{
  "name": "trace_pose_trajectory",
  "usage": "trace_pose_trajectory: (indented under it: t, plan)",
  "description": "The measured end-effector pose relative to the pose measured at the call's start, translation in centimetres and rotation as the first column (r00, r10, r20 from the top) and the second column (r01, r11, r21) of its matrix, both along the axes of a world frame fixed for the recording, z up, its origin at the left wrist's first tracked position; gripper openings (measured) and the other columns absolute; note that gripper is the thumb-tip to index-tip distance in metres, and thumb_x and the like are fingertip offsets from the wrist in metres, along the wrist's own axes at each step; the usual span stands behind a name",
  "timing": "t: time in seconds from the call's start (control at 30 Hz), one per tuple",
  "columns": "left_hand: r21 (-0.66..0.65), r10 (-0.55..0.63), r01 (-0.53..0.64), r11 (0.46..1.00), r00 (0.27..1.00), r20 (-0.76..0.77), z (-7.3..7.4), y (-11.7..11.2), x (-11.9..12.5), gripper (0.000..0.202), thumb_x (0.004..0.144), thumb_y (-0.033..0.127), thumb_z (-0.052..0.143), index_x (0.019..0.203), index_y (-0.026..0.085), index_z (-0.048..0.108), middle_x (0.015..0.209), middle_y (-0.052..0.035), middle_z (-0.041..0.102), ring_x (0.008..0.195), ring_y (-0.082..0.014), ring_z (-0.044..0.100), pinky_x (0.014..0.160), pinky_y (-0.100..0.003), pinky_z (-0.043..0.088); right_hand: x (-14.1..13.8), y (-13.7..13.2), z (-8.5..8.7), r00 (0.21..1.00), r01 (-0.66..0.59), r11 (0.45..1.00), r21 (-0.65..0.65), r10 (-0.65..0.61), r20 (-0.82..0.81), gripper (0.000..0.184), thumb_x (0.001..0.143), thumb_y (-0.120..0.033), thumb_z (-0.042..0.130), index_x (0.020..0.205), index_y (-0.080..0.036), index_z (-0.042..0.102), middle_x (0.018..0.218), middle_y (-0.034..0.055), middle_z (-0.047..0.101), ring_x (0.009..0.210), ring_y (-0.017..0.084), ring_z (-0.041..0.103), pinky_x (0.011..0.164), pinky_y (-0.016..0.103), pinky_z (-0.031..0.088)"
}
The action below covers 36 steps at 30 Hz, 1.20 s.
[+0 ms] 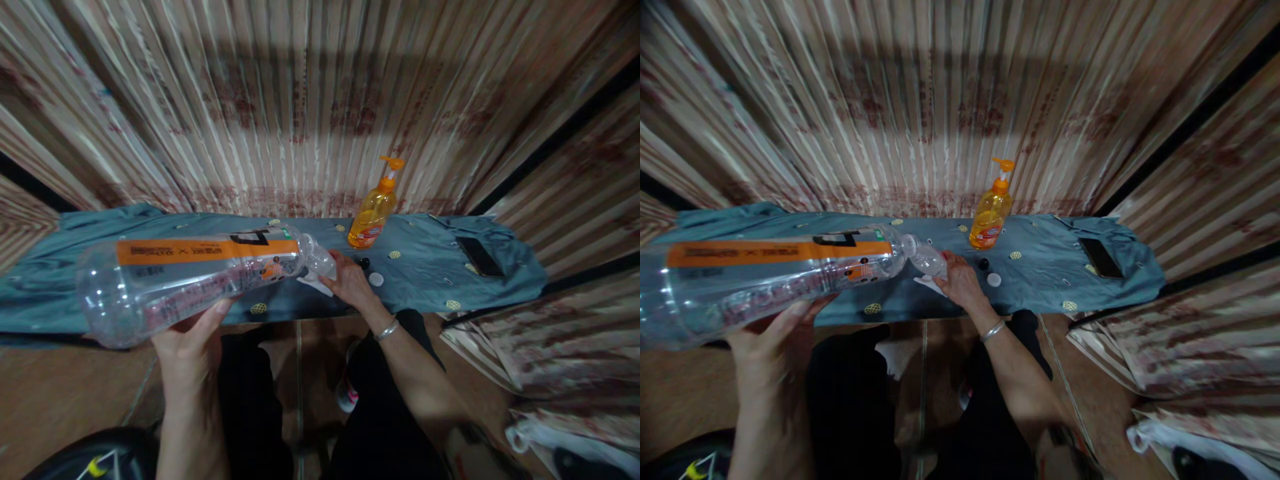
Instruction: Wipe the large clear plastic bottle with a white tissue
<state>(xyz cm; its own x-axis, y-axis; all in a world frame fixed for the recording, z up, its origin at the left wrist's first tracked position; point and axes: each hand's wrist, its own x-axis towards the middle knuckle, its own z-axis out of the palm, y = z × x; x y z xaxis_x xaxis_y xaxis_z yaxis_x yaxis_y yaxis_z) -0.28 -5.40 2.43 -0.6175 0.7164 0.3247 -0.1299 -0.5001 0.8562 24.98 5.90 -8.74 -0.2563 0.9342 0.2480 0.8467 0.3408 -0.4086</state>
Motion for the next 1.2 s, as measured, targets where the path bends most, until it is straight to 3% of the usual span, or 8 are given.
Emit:
trace_pose_trajectory:
  t: [0.1,0.27,0.5,0.7,0.8,0.97,1.2]
  plan:
    - [0.016,0.000,0.000,1.000,1.000,0.016,0.04,0.13,-0.04,0.054,0.037,0.029,0.116,0.084,0.025,0.089,0.108,-0.0041,0.091,0.097,-0.0285,0.089,0.078,-0.032,0.076,0.07,-0.03,-0.01,1.000,-0.007,1.000,0.007,0.007,-0.008,0.067,0.097,-0.027,0.087,0.157,-0.011,0.060,0.145,0.0244,0.082,0.136,0.038,0.080,0.119,0.047,0.062]
    - [0.041,-0.003,0.003,0.999,1.000,0.009,-0.05,-0.01,-0.05,0.050,0.043,0.021,0.111,0.088,0.027,0.090,0.111,-0.0027,0.091,0.090,-0.0264,0.089,0.078,-0.033,0.077,0.16,-0.03,0.02,1.000,0.004,1.000,-0.005,-0.004,-0.005,0.068,0.097,-0.028,0.088,0.157,-0.010,0.061,0.143,0.0249,0.082,0.137,0.039,0.079,0.117,0.048,0.062]
    - [0.033,-0.008,0.007,0.999,1.000,0.003,0.02,-0.05,0.03,0.050,0.041,0.025,0.115,0.085,0.028,0.090,0.103,-0.0020,0.091,0.094,-0.0270,0.089,0.081,-0.033,0.077,0.29,0.06,-0.11,1.000,-0.006,1.000,0.001,0.006,-0.001,0.064,0.097,-0.027,0.088,0.153,-0.012,0.063,0.144,0.0242,0.082,0.137,0.038,0.080,0.117,0.048,0.063]
    - [0.052,-0.016,0.018,0.998,0.999,-0.031,-0.37,-0.03,-0.25,0.051,0.045,0.041,0.119,0.086,0.027,0.091,0.104,-0.0028,0.091,0.077,-0.0199,0.085,0.081,-0.034,0.077,0.27,0.03,0.08,1.000,-0.004,1.000,-0.002,0.004,0.002,0.063,0.097,-0.027,0.088,0.153,-0.012,0.064,0.143,0.0243,0.082,0.135,0.038,0.080,0.116,0.048,0.063]
    - [0.043,-0.029,0.031,0.999,0.998,-0.048,-0.53,-0.04,-0.41,0.052,0.050,0.047,0.118,0.091,0.029,0.092,0.106,-0.0032,0.091,0.082,-0.0217,0.087,0.082,-0.035,0.078,0.31,0.01,0.18,1.000,-0.016,1.000,-0.007,0.016,-0.008,0.063,0.097,-0.027,0.087,0.154,-0.013,0.063,0.145,0.0241,0.082,0.136,0.039,0.080,0.118,0.050,0.062]
    - [0.045,-0.031,0.034,0.998,0.998,-0.063,-0.56,0.01,-0.56,0.050,0.051,0.040,0.116,0.094,0.029,0.092,0.112,-0.0045,0.090,0.102,-0.0285,0.089,0.085,-0.037,0.078,0.28,-0.03,0.28,1.000,-0.015,1.000,-0.017,0.015,-0.003,0.064,0.098,-0.026,0.086,0.155,-0.011,0.061,0.144,0.0253,0.081,0.137,0.039,0.079,0.117,0.049,0.062]
    - [0.041,-0.025,0.027,0.999,0.998,-0.064,-0.65,0.03,-0.53,0.047,0.052,0.034,0.113,0.092,0.028,0.091,0.113,-0.0043,0.090,0.101,-0.0278,0.088,0.085,-0.036,0.077,0.25,-0.03,0.25,1.000,-0.013,1.000,-0.001,0.013,0.000,0.063,0.098,-0.028,0.086,0.154,-0.013,0.061,0.141,0.0237,0.083,0.133,0.038,0.081,0.114,0.048,0.063]
